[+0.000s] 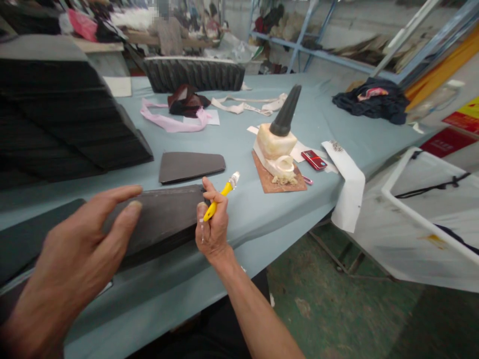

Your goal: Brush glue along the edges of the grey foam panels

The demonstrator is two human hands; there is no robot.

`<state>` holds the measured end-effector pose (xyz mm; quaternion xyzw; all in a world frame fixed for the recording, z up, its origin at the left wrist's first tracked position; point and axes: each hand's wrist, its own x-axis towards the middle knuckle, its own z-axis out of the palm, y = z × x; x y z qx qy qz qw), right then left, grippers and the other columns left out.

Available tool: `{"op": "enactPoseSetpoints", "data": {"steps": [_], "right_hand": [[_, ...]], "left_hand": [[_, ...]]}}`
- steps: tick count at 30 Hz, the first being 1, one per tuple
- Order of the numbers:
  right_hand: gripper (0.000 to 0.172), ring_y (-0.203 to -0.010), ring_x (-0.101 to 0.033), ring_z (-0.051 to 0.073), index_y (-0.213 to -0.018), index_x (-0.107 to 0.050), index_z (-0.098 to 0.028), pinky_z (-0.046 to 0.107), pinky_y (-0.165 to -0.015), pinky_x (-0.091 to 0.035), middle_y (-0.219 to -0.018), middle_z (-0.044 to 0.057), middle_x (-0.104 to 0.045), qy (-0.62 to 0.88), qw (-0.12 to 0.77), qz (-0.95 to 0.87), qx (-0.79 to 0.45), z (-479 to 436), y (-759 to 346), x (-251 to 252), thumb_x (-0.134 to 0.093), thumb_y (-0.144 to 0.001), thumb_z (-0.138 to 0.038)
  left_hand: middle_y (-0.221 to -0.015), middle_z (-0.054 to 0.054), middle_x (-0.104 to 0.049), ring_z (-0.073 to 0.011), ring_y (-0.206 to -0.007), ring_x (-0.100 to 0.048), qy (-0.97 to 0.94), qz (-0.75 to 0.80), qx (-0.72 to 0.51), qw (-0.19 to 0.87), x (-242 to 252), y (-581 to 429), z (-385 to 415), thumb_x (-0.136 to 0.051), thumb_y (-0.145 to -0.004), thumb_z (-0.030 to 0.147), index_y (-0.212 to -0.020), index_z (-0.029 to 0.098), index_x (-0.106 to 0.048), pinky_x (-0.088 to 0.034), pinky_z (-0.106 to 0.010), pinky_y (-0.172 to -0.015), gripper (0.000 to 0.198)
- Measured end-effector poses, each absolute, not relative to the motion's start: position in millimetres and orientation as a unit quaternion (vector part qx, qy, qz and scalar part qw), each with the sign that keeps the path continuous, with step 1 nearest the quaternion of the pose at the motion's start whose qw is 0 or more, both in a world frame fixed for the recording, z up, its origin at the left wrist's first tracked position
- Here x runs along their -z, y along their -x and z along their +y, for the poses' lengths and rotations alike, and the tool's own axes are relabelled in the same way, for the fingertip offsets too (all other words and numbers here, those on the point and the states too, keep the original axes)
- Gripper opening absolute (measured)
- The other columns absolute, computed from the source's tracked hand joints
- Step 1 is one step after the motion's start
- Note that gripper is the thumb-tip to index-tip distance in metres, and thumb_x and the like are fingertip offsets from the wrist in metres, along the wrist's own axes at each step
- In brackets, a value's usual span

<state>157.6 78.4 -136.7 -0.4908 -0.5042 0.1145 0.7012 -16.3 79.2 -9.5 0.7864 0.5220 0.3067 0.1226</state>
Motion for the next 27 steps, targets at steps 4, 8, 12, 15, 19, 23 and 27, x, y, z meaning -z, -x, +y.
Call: {"op": "enactPoseSetpoints", "data": {"steps": [4,8,12,15,19,23,27], "right_hand": [[0.014,-0.148,-0.063,0.023,-0.125,-0.046,-0.028,0.055,-0.122,-0.053,-0.155,0.020,-0.065,0.478,0.722,-0.489,-0.104,84.0,-155.3,137.5,-0.042,-0.114,-0.035],[0.015,-0.145,-0.065,0.022,-0.127,-0.049,-0.026,0.053,-0.120,-0.055,-0.153,0.018,-0.067,0.452,0.747,-0.479,-0.093,90.1,-152.2,133.2,-0.044,-0.114,-0.033],[0.016,-0.139,-0.069,0.021,-0.125,-0.052,-0.026,0.054,-0.118,-0.057,-0.145,0.015,-0.071,0.451,0.762,-0.455,-0.088,91.0,-148.4,129.2,-0.045,-0.115,-0.037],[0.020,-0.132,-0.072,0.022,-0.124,-0.054,-0.026,0.055,-0.117,-0.057,-0.142,0.014,-0.072,0.453,0.769,-0.442,-0.086,88.8,-147.9,127.6,-0.045,-0.115,-0.041],[0.025,-0.130,-0.072,0.022,-0.122,-0.056,-0.024,0.054,-0.115,-0.058,-0.136,0.013,-0.073,0.455,0.770,-0.439,-0.084,88.3,-149.0,127.3,-0.044,-0.116,-0.045],[0.025,-0.133,-0.071,0.021,-0.120,-0.054,-0.025,0.053,-0.118,-0.057,-0.136,0.013,-0.072,0.463,0.770,-0.429,-0.089,90.9,-148.6,130.3,-0.042,-0.116,-0.047],[0.025,-0.132,-0.071,0.020,-0.122,-0.052,-0.026,0.054,-0.123,-0.053,-0.135,0.012,-0.071,0.458,0.778,-0.418,-0.098,92.5,-147.9,133.6,-0.041,-0.116,-0.047]], "left_hand": [[-0.133,-0.016,-0.079,-0.0359,-0.124,-0.074,-0.845,0.497,-0.152,0.124,-7.7,-21.2,132.4,-0.033,-0.102,0.047,-0.129,0.019,-0.072,-0.058,-0.050,-0.106,0.055],[-0.116,-0.014,-0.083,-0.0333,-0.107,-0.077,-0.870,0.474,-0.046,0.126,-1.2,-42.0,166.6,-0.034,-0.100,0.043,-0.109,0.022,-0.078,-0.058,-0.044,-0.096,0.049],[-0.109,-0.011,-0.084,-0.0292,-0.104,-0.076,-0.872,0.474,0.012,0.124,6.7,-57.5,182.1,-0.040,-0.099,0.046,-0.106,0.023,-0.079,-0.056,-0.035,-0.094,0.046],[-0.105,-0.011,-0.083,-0.0291,-0.101,-0.076,-0.871,0.471,0.050,0.131,7.7,-66.6,187.2,-0.043,-0.099,0.052,-0.104,0.023,-0.080,-0.054,-0.033,-0.090,0.047],[-0.093,-0.010,-0.080,-0.0282,-0.090,-0.074,-0.867,0.467,0.093,0.145,2.9,-73.2,188.9,-0.038,-0.102,0.055,-0.101,0.023,-0.081,-0.051,-0.035,-0.083,0.053],[-0.094,-0.010,-0.079,-0.0272,-0.087,-0.072,-0.864,0.466,0.114,0.156,0.4,-75.4,192.4,-0.037,-0.101,0.065,-0.101,0.020,-0.082,-0.049,-0.035,-0.081,0.063],[-0.101,-0.013,-0.082,-0.0260,-0.091,-0.073,-0.866,0.452,0.120,0.176,8.6,-73.1,204.9,-0.033,-0.095,0.087,-0.108,0.013,-0.083,-0.052,-0.037,-0.088,0.090]]}}
